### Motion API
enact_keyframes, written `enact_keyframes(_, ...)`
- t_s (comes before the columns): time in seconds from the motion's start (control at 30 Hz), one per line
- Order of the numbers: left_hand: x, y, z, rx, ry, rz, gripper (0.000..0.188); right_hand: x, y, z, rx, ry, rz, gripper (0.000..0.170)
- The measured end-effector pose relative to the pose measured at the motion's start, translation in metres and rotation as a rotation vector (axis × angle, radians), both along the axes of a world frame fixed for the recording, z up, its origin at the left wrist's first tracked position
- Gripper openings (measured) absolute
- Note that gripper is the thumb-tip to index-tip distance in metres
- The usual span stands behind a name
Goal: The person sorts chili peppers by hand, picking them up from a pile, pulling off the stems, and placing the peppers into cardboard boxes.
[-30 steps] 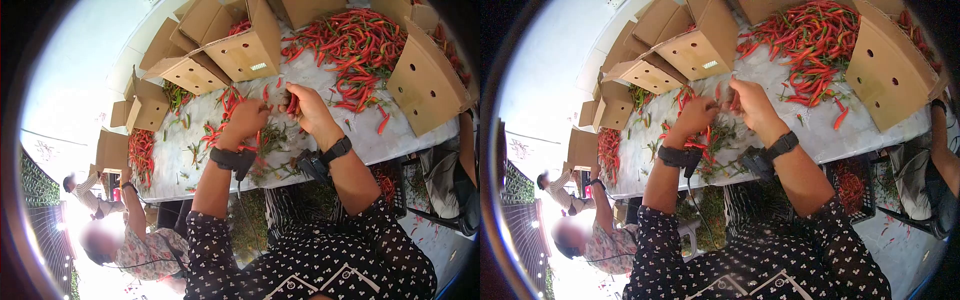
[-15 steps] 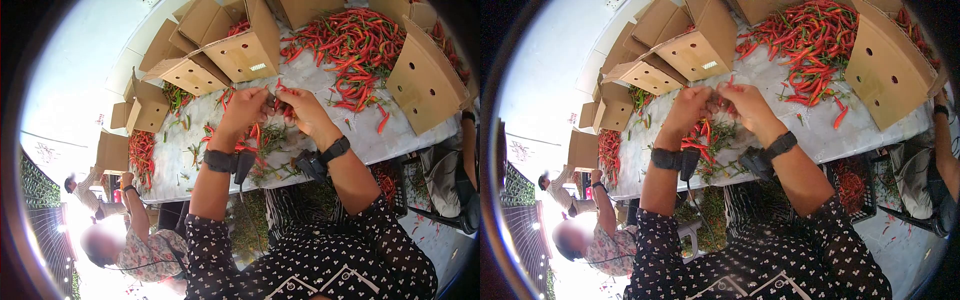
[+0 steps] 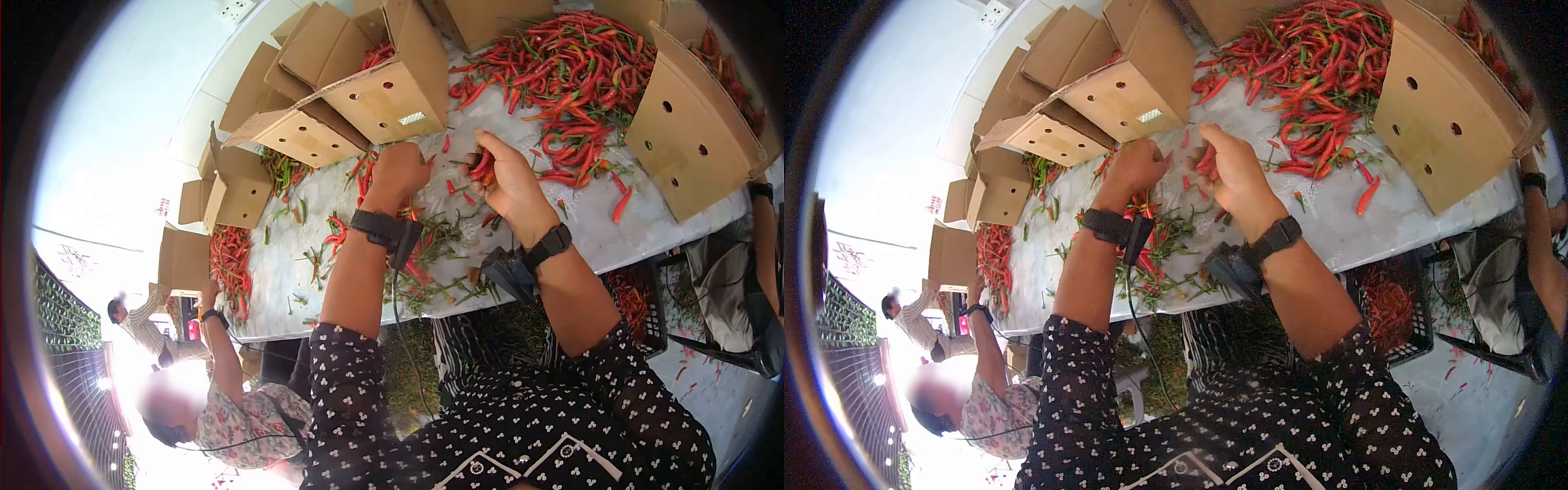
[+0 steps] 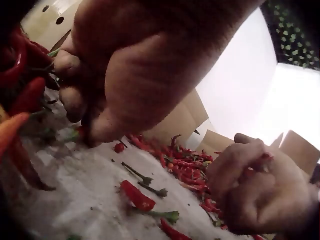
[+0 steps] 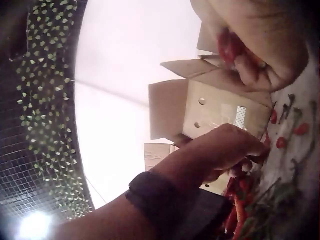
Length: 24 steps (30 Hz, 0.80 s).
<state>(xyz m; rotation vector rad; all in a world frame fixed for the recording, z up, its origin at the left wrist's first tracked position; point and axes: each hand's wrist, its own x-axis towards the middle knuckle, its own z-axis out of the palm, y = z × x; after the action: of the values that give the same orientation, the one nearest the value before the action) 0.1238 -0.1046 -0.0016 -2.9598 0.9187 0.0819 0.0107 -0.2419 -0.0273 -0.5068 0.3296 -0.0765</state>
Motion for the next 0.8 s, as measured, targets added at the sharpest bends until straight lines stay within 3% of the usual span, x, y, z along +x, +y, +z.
enact_keyframes(0.07,-0.003,0.004,0.001,-0.009,0.008,-0.012,0.027,-0.001,0.003,0.003,-0.043,-0.015,-0.013,0.016)
enact_keyframes(0.13,-0.012,0.011,0.009,-0.353,0.132,-0.066,0.024,0.000,0.006,0.001,-0.117,0.020,0.049,0.016)
enact_keyframes(0.17,-0.015,0.014,0.013,-0.351,0.130,-0.067,0.024,0.000,0.008,-0.001,-0.115,0.018,0.048,0.016)
enact_keyframes(0.23,-0.021,0.017,0.022,-0.792,0.583,0.004,0.020,0.001,0.011,-0.003,-0.210,-0.001,0.112,0.015)
enact_keyframes(0.47,-0.045,0.017,0.035,-0.853,0.751,-0.037,0.017,-0.005,0.015,0.004,-0.344,-0.051,0.206,0.013)
enact_keyframes(0.57,-0.047,0.021,0.037,-0.927,0.783,-0.002,0.019,-0.005,0.014,0.005,-0.355,-0.059,0.115,0.011)
enact_keyframes(0.63,-0.050,0.027,0.038,-0.796,0.762,0.054,0.020,-0.005,0.012,0.004,-0.319,-0.133,0.128,0.011)
enact_keyframes(0.8,-0.059,0.030,0.037,-0.829,0.808,0.016,0.020,-0.004,0.015,0.005,-0.355,-0.130,0.058,0.008)
